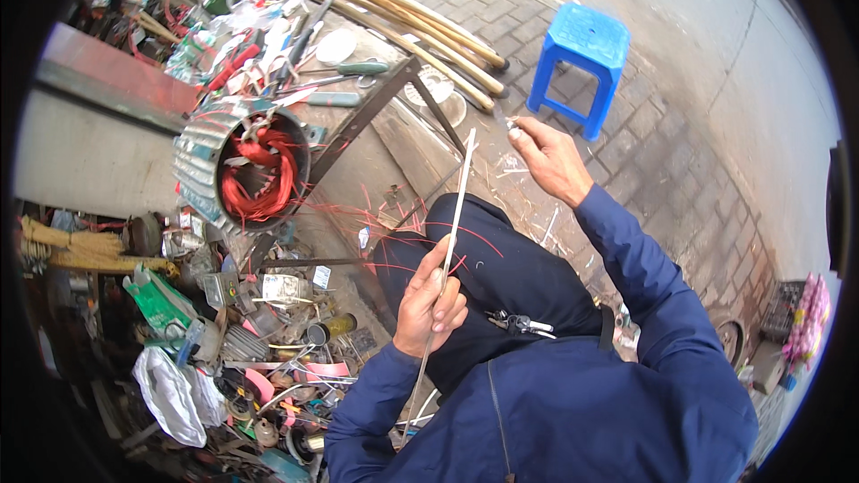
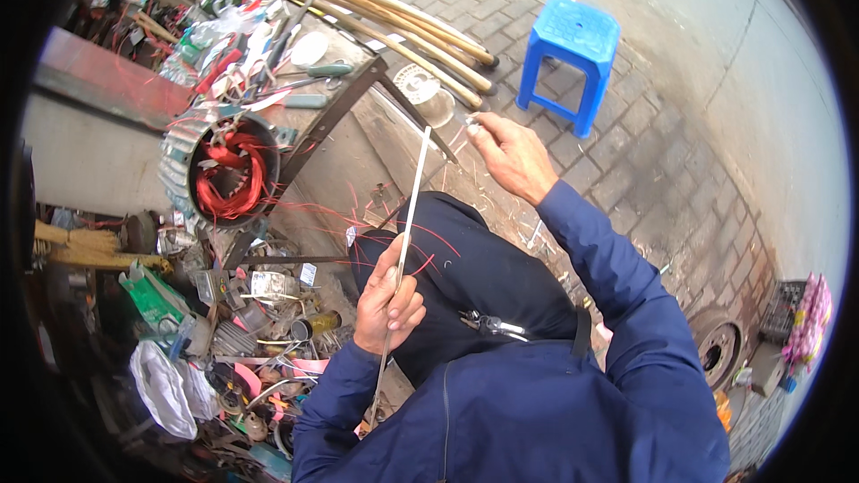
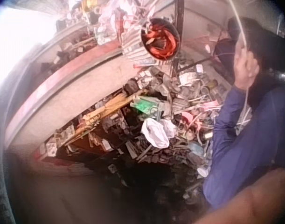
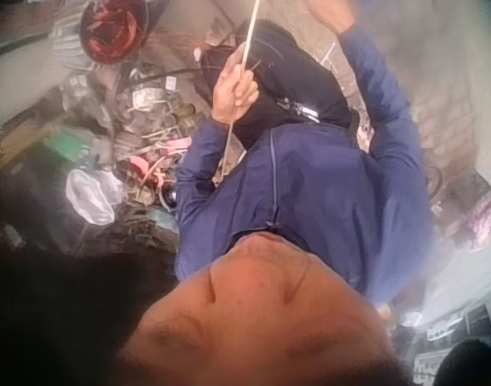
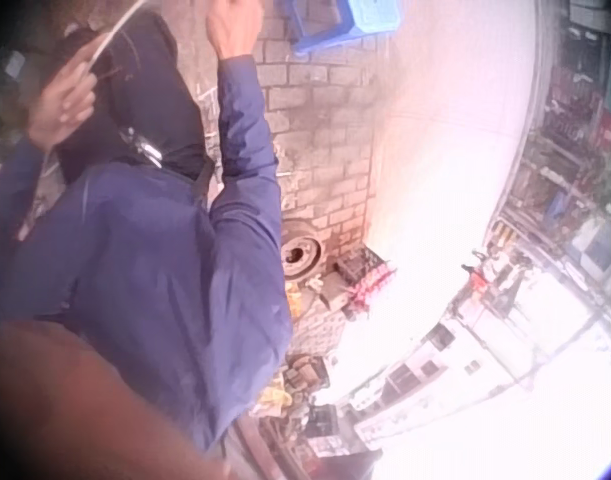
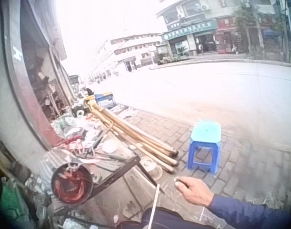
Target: The person works on a disassembled electric motor stator, using a screwdriver to adjust and remove red copper windings. They then use a metal file to smooth a metal rod, repeatedly filing and inspecting it. The person continues to manipulate the motor windings with the screwdriver throughout the clip.
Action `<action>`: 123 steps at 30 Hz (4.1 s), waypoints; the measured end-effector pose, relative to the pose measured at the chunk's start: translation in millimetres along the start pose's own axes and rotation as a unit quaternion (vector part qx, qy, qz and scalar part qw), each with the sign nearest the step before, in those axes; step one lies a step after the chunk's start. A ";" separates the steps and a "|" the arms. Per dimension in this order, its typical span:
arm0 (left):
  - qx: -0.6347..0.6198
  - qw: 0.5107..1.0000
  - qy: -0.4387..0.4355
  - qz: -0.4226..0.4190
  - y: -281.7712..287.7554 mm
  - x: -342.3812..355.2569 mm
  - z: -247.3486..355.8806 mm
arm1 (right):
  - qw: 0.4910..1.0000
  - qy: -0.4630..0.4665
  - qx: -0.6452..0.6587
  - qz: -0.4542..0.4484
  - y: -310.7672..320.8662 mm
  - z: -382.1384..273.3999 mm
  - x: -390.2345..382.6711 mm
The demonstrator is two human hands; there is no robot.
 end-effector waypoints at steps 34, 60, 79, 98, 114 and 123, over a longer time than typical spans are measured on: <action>0.522 0.580 -0.622 -0.060 -226.9 -9.5 149.1 | 0.865 0.398 0.300 -0.059 100.9 -331.0 14.1; 0.864 0.315 -0.243 0.308 -88.0 -12.0 213.0 | 0.796 -0.050 0.318 -0.513 -148.0 -233.3 21.3; 0.853 0.335 -0.248 0.315 -73.2 4.6 226.5 | 0.823 -0.100 0.213 -0.517 -142.4 -245.9 33.5; 0.829 0.328 -0.267 0.366 -67.6 16.3 228.8 | 0.830 -0.086 0.270 -0.481 -157.0 -239.9 40.1; 0.753 0.427 -0.440 0.238 -162.0 -120.1 247.8 | 0.869 0.368 -0.129 -0.304 -150.9 -290.8 54.1; 0.733 0.397 -0.521 0.184 -136.6 -66.1 368.2 | 0.867 0.372 -0.117 -0.309 -175.6 -293.5 63.0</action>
Point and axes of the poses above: each hand's wrist, its own x-axis towards the middle knuckle, its own y-axis out of the back of the hand, z = x × y, the point moved 7 cm from there along x, towards the middle knuckle, and after that the axes turned 11 degrees about -x, right-handed, at the moved point
